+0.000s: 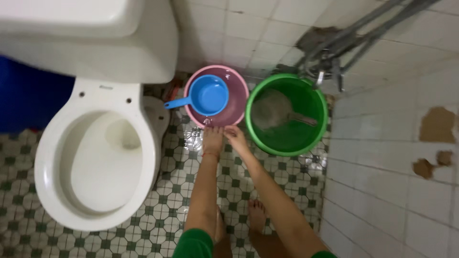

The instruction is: The person washes their hands using a ladle and water from a green bucket, then pours water from a blue scoop into the toilet bowl. They open a sachet of cleaning powder and pour it into the toilet, then organize items on a shelf above the sink. The person rinses a pink plastic basket in the green bucket and places it on the shelf. They pour liquid from a white bottle into the toilet and place it back. Finally, they rinse two black sponges in the green bucket and place them on the shelf.

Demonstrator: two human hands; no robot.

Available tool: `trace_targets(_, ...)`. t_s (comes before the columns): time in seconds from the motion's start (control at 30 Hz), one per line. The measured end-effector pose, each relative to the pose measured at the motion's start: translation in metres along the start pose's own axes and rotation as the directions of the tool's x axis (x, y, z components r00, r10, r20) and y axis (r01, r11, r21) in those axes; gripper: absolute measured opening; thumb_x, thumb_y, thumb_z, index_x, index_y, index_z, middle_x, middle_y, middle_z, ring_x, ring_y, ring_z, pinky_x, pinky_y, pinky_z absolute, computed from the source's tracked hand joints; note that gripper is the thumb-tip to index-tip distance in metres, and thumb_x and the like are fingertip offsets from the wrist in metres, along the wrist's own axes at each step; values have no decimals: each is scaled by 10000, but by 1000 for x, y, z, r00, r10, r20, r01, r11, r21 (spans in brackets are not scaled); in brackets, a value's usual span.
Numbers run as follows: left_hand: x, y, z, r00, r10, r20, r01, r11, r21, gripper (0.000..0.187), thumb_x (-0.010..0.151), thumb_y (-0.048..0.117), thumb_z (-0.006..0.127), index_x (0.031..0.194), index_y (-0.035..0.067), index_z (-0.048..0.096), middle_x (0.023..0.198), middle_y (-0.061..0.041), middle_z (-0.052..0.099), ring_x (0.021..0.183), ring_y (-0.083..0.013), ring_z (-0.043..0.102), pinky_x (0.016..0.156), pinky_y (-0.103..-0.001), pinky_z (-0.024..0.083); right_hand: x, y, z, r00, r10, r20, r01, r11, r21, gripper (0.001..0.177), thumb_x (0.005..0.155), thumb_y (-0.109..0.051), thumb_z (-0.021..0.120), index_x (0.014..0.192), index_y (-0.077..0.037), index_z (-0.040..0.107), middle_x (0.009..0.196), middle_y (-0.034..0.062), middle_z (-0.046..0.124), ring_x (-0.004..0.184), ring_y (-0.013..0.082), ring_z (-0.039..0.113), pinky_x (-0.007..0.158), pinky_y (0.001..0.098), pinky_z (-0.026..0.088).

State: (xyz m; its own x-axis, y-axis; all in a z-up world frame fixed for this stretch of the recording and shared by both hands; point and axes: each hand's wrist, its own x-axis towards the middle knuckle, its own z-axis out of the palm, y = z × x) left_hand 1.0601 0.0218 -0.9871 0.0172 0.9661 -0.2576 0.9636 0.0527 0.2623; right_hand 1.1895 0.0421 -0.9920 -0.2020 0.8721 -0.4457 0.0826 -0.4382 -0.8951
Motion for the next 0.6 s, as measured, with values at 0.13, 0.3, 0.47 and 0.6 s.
trace_targets(0.13, -20, 8, 14, 1000, -13, 21, 12, 999, 41, 411, 957, 200, 540, 1350, 95, 598, 1314, -103, 616, 1302, -313, 533, 1245, -498, 251, 0, 23, 14, 990, 78, -120, -76, 997, 24, 356, 898, -246, 774, 1187, -54, 695, 1036, 55, 724, 847, 141, 642, 675, 270, 519)
trace_targets(0.3, -57, 22, 36, 996, 47, -71, -44, 998, 52, 484, 809, 276, 618, 1220, 25, 667, 1322, -149, 625, 1232, -302, 555, 1158, -490, 289, -8, 27, 27, 988, 34, -150, -30, 999, 29, 427, 910, -307, 796, 1108, 53, 678, 955, 134, 754, 823, 231, 761, 681, 327, 609)
trace_targets(0.47, -129, 47, 55, 997, 71, 24, -60, 946, -318, 289, 916, 252, 565, 1048, 72, 747, 1157, -190, 729, 1114, -384, 639, 976, -504, 451, -24, 35, 53, 902, 422, -92, -402, 898, 179, 440, 885, -259, 768, 1143, 58, 606, 997, 186, 710, 818, 330, 765, 671, 411, 635)
trace_targets(0.6, -190, 70, 49, 995, 97, 13, -77, 858, -507, 317, 810, 157, 638, 1086, 22, 717, 1140, -249, 693, 1074, -423, 613, 903, -548, 464, -60, 63, 44, 828, 538, -156, -497, 834, 239, 381, 886, -167, 689, 1126, 120, 620, 994, 260, 711, 817, 391, 769, 660, 454, 633)
